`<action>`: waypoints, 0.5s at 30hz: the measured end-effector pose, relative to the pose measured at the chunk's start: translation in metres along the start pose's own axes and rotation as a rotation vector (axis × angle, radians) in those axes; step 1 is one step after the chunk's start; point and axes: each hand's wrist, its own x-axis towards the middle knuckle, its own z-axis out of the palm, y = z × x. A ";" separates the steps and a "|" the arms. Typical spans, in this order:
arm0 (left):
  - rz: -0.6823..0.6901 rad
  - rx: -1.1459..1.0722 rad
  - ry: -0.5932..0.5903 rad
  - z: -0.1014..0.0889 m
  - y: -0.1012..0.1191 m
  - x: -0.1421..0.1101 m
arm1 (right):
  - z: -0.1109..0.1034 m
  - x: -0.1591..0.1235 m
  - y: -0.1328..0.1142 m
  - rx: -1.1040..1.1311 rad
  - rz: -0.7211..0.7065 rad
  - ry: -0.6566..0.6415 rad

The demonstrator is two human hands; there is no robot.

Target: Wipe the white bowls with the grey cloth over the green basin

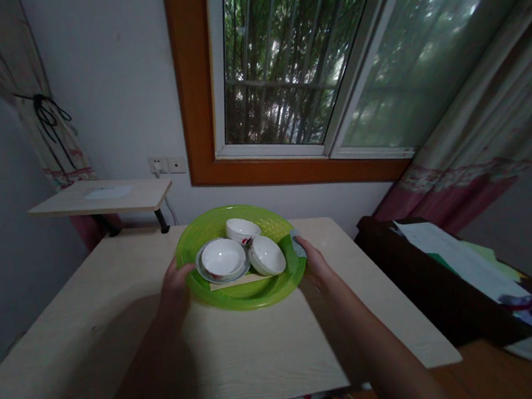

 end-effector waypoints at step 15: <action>-0.101 0.103 -0.117 -0.015 0.017 0.012 | 0.011 -0.017 -0.002 0.010 0.043 0.009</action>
